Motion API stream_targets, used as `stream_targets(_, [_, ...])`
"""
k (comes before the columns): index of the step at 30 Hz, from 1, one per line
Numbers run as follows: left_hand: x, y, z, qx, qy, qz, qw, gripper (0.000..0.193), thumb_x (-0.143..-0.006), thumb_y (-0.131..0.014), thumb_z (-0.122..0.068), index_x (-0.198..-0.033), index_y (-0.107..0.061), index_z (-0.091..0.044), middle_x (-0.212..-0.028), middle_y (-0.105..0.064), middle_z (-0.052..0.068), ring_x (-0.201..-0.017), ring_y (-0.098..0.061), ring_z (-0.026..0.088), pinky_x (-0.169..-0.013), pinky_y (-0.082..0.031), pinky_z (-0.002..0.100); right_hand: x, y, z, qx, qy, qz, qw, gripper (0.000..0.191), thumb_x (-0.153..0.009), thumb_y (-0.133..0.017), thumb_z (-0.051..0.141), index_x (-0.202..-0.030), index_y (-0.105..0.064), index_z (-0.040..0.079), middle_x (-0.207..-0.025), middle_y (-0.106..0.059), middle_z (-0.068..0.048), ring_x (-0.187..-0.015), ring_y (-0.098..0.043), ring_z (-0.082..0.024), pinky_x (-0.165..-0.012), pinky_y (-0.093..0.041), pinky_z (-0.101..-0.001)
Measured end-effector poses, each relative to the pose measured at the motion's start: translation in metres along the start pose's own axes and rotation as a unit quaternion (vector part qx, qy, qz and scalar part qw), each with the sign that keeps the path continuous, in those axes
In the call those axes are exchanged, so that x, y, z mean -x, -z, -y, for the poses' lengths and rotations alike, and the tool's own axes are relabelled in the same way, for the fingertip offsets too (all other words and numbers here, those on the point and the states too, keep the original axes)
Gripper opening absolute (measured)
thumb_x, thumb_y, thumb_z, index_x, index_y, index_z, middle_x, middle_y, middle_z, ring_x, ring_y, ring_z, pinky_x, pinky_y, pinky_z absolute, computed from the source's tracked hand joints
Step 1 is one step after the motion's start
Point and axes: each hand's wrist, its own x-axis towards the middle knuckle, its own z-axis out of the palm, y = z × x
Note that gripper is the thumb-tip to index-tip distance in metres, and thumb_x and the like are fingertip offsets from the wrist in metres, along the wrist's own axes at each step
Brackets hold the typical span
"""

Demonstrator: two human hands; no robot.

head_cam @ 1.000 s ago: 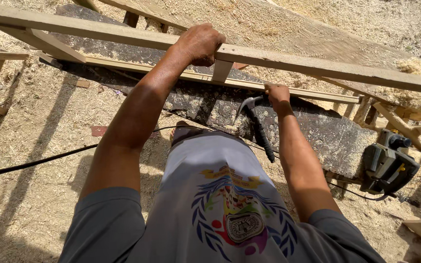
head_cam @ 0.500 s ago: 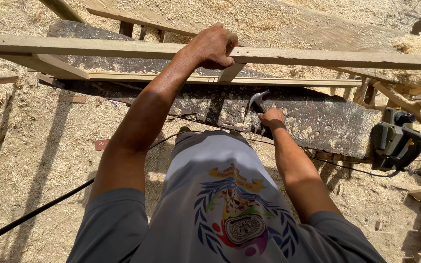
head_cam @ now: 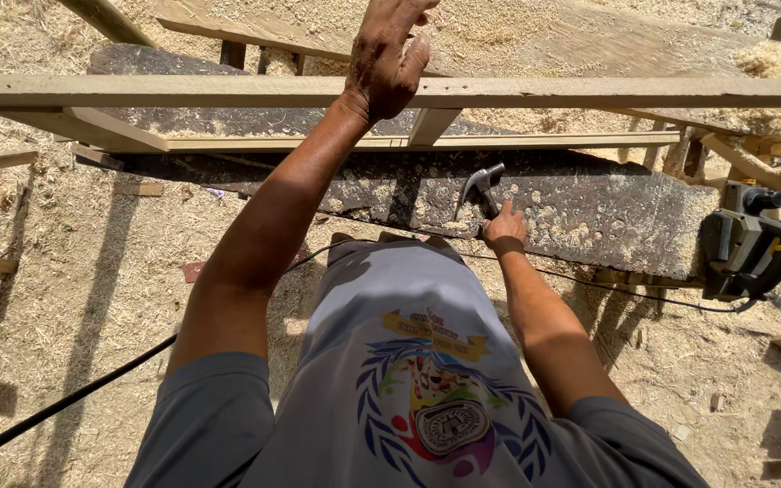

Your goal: The person hammers nails into a wooden frame structure resting on a workbench, holding the frame steady with one hand while driving nails with a hammer. They briefly pick up a sanding block and rub it along a wood piece, then resume hammering nails into the frame.

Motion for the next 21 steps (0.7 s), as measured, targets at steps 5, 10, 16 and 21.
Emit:
stream_targets(5, [0.006, -0.007, -0.015, -0.139, -0.088, 0.056, 0.985, 0.052, -0.08, -0.07, -0.021, -0.129, -0.06, -0.007, -0.121, -0.06, 0.013, -0.114, -0.057, 0.029, -0.101, -0.047, 0.044, -0.001, 0.001, -0.013, -0.068, 0.023, -0.078, 0.994, 0.047, -0.096, -0.067, 0.023, -0.131, -0.042, 0.002, -0.113, -0.054, -0.026, -0.103, -0.06, -0.043, -0.093, -0.048, -0.0557])
stream_targets(10, [0.006, -0.051, -0.017, -0.299, -0.045, 0.235, 0.924, 0.052, -0.069, -0.088, -0.051, -0.092, -0.07, -0.007, -0.094, -0.063, 0.013, -0.099, -0.056, 0.029, -0.086, -0.046, 0.048, -0.013, 0.013, -0.012, -0.098, 0.06, -0.064, 0.991, 0.037, -0.088, -0.067, 0.011, -0.121, -0.054, 0.0, -0.102, -0.064, -0.025, -0.098, -0.066, -0.041, -0.09, -0.053, -0.0514])
stream_targets(16, [0.014, -0.077, -0.003, -0.311, 0.001, 0.238, 0.92, 0.046, -0.076, -0.09, -0.048, -0.082, -0.069, -0.008, -0.081, -0.065, 0.009, -0.094, -0.057, 0.025, -0.086, -0.047, 0.045, -0.024, 0.026, 0.015, -0.331, 0.143, 0.01, 0.933, 0.043, -0.081, -0.06, -0.004, -0.123, -0.061, 0.007, -0.097, -0.076, -0.013, -0.077, -0.073, -0.022, -0.068, -0.059, -0.037])
stream_targets(21, [0.012, -0.077, -0.002, -0.296, -0.001, 0.233, 0.926, 0.045, -0.073, -0.091, -0.048, -0.082, -0.069, -0.01, -0.081, -0.066, 0.007, -0.097, -0.06, 0.025, -0.091, -0.048, 0.044, -0.029, 0.034, 0.034, -0.423, 0.186, 0.07, 0.884, 0.03, -0.095, -0.049, -0.009, -0.121, -0.061, 0.001, -0.097, -0.075, -0.011, -0.068, -0.07, -0.012, -0.061, -0.059, -0.0279])
